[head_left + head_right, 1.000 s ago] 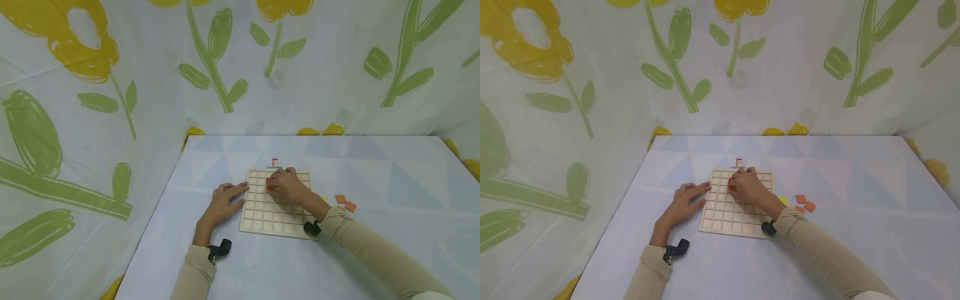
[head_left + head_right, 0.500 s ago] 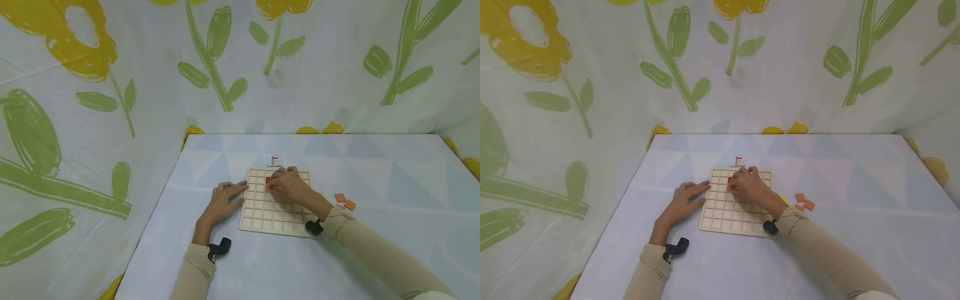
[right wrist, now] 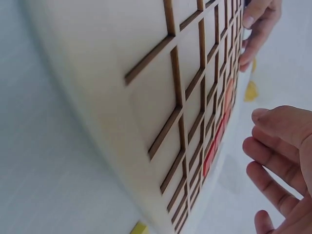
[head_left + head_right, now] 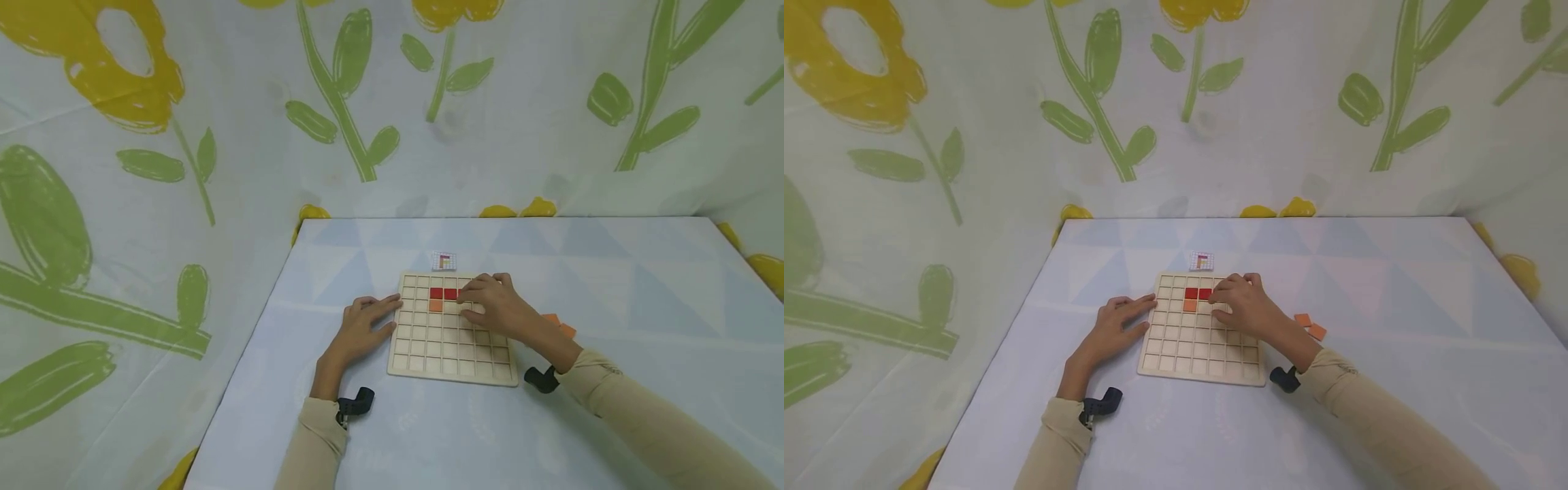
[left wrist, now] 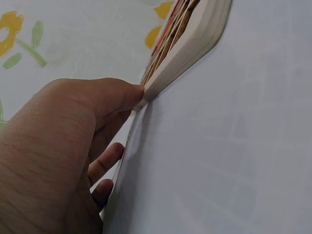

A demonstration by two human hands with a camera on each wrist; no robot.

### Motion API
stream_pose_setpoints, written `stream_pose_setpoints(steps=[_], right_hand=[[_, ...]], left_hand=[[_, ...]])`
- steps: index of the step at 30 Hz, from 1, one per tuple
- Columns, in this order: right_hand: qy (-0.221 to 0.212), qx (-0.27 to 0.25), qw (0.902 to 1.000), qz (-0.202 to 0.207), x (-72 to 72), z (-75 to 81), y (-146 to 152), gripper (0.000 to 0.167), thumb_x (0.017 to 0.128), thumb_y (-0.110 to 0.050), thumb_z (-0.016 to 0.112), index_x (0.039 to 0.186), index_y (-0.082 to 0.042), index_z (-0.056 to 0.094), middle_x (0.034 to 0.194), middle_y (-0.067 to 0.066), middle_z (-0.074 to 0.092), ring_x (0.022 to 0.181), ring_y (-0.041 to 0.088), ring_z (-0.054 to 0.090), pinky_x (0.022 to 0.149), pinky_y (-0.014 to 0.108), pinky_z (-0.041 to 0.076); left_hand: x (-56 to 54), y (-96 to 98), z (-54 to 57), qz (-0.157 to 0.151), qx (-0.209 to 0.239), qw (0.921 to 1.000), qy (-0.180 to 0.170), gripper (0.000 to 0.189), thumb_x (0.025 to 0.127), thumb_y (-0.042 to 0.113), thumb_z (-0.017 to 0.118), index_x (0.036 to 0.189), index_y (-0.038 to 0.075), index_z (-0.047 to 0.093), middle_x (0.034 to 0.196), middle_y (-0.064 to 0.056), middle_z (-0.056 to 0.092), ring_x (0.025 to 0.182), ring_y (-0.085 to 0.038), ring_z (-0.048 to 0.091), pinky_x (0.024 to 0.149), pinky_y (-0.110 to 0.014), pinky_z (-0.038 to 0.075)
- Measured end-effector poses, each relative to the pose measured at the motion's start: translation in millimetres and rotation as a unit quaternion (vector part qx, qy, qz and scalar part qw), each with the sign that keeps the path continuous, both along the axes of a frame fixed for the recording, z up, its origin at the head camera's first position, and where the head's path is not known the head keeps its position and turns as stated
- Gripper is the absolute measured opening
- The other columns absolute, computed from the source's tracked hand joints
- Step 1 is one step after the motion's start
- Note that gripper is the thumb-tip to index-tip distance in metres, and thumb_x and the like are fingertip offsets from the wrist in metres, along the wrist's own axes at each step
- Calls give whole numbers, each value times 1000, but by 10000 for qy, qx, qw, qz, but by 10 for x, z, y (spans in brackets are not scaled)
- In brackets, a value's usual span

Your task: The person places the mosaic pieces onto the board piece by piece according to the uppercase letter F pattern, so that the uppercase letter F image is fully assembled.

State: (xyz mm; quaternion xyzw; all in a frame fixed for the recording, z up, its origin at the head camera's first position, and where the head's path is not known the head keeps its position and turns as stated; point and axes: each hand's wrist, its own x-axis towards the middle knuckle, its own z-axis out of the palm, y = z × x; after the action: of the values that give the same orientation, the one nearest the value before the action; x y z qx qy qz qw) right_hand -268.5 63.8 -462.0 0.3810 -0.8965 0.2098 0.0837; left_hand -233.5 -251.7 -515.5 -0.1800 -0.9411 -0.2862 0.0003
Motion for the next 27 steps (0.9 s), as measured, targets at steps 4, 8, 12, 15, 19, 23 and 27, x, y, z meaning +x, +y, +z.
stream_pose_setpoints(steps=[4,8,12,15,19,23,27], right_hand=[[-140,43,9998,-163,36,22,91,18,83,-14,83,100,-11,78,106,3,72,109,27,58,94,59,32],[-135,60,9996,-227,63,24,181,17,83,-13,82,100,-12,78,106,3,71,109,28,58,94,60,31],[-80,-35,9997,-218,105,12,297,18,83,-11,82,100,-11,77,106,2,71,109,28,58,92,60,31],[-32,-100,9996,-247,143,10,400,19,83,-10,82,101,-10,76,106,3,70,108,28,58,92,60,30],[-104,-126,9991,-403,186,21,550,19,84,-9,80,102,-11,75,107,3,69,109,29,58,93,61,29],[-298,-57,9974,-649,204,8,702,19,85,-11,79,104,-11,75,109,5,69,111,30,56,96,61,27],[-233,-10,9961,-847,219,-25,842,19,84,-10,81,102,-11,76,108,5,69,111,31,55,96,62,27]], left_hand=[[-3,-14,-8,6,-18,10000,30,46,101,35,59,146,29,54,154,18,42,133,-24,37,101,-48,27],[-8,-26,-22,11,-11,10000,80,46,100,35,59,146,29,55,153,17,43,133,-25,38,100,-49,28],[-11,-24,-33,14,-14,10000,94,46,101,36,59,146,30,54,153,18,42,132,-25,38,100,-49,28],[-7,-17,-35,28,22,10000,74,46,100,36,59,146,30,54,153,17,42,132,-24,38,100,-49,27],[-3,-6,-31,38,47,10000,39,46,100,35,59,146,30,55,153,17,43,132,-24,37,100,-48,27],[-5,2,-23,56,16,10000,17,46,100,35,60,146,30,55,153,18,43,132,-25,37,101,-49,27],[-12,5,-26,53,-41,10000,-13,47,100,36,59,146,30,54,153,18,42,133,-25,37,103,-52,26]])
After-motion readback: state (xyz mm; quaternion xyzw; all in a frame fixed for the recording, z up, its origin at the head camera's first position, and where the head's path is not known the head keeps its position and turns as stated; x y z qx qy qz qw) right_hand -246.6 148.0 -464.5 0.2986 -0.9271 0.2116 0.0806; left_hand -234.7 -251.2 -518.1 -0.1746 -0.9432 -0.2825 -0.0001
